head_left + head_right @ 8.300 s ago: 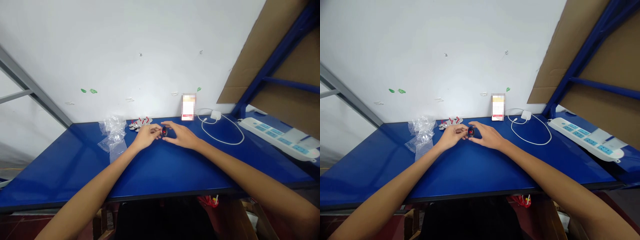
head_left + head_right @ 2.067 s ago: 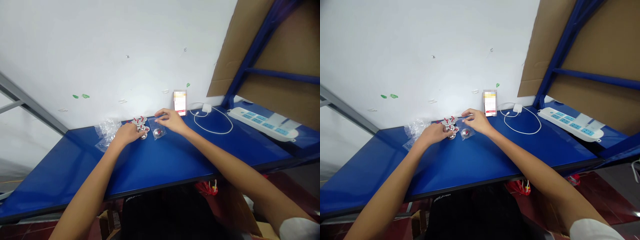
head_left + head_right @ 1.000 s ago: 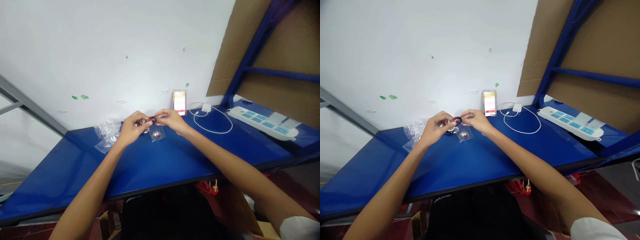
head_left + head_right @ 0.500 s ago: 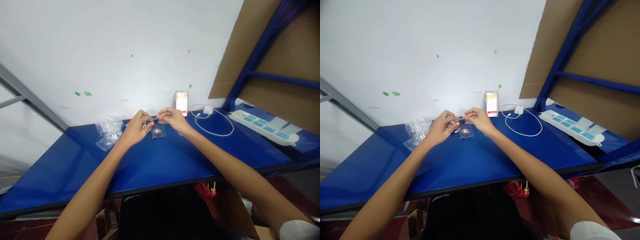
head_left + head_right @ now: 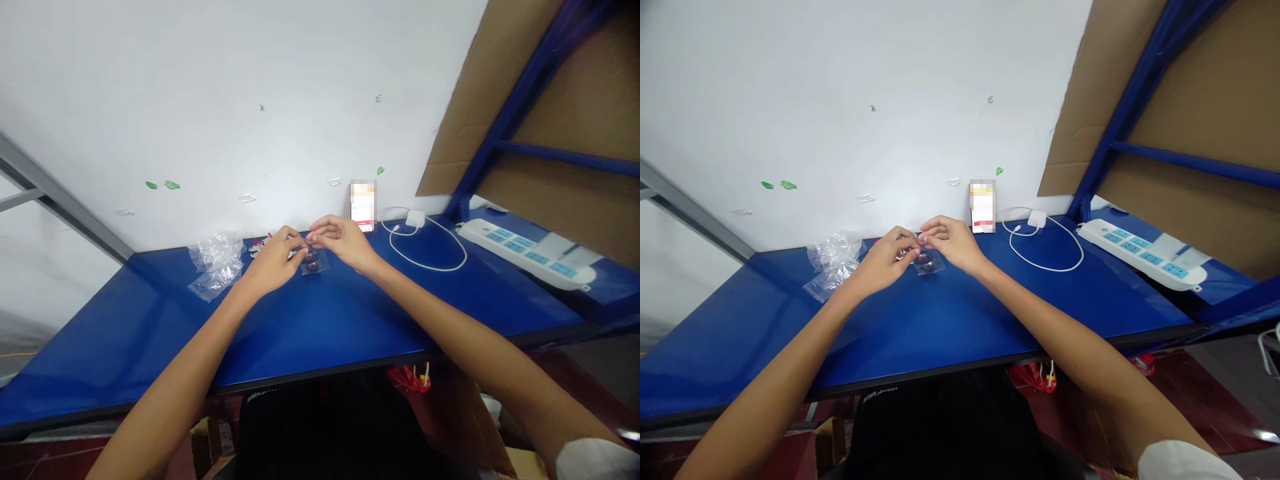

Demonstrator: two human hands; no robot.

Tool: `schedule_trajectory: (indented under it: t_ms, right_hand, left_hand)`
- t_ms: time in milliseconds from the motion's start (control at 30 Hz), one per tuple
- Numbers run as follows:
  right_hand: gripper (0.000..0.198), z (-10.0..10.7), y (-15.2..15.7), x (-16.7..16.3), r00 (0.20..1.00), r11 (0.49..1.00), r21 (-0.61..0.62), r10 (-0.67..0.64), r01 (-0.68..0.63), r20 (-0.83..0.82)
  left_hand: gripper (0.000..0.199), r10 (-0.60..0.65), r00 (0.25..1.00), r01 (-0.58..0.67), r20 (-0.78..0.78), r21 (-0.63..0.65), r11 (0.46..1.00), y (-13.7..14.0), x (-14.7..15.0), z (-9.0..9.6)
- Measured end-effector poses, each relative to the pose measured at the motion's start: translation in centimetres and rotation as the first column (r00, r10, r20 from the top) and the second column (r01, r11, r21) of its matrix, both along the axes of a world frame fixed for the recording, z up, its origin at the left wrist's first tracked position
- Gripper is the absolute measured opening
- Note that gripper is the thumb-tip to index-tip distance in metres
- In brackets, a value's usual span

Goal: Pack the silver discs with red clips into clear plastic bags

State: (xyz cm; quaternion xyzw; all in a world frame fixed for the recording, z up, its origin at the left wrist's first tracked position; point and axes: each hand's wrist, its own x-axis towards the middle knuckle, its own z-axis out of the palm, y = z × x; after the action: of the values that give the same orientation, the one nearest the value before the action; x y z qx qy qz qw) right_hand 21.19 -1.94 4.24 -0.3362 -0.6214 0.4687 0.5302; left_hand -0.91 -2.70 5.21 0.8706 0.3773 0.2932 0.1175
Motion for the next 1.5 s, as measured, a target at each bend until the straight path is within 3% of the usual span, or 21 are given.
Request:
schedule_trajectory:
  t_ms: [233,600,767,1000,1133,1333,1500]
  right_hand:
    - [0.021,-0.19,0.27,0.14,1.0,1.0,0.027,-0.009,0.009,0.008]
    - [0.02,-0.24,0.3,0.18,0.999,0.999,0.04,-0.033,0.031,0.044]
    - [0.02,-0.09,0.16,0.12,0.997,0.998,0.037,-0.054,0.052,0.051]
    - [0.018,0.01,0.21,0.19,0.997,0.998,0.018,-0.053,0.052,0.054]
    - [0.021,-0.04,0.43,0.34,0.997,0.998,0.018,-0.064,0.064,0.052]
    - [0.018,-0.25,0.59,0.44,0.996,0.998,0.018,-0.065,0.064,0.061]
    - [0.015,-0.31,0.71,0.43,0.996,0.998,0.018,-0.066,0.065,0.063]
  left_hand:
    - [0.034,0.067,0.998,-0.067,-0.012,0.03,0.997,0.01,-0.04,0.75]
    - [0.03,-0.053,0.995,0.059,-0.09,0.055,0.997,0.13,-0.41,0.29]
    - [0.035,-0.084,0.993,0.088,-0.085,0.041,0.995,-0.28,-0.22,0.31]
    - [0.027,-0.085,0.987,0.093,-0.134,0.056,0.994,0.06,-0.55,0.25]
    - [0.03,-0.178,0.973,0.184,-0.145,0.03,0.982,0.33,-0.59,0.25]
    - [0.018,-0.096,0.99,0.1,-0.101,0.032,0.994,-0.06,-0.53,0.55]
    - [0.024,-0.173,0.978,0.176,-0.12,0.013,0.984,0.37,-0.65,0.37]
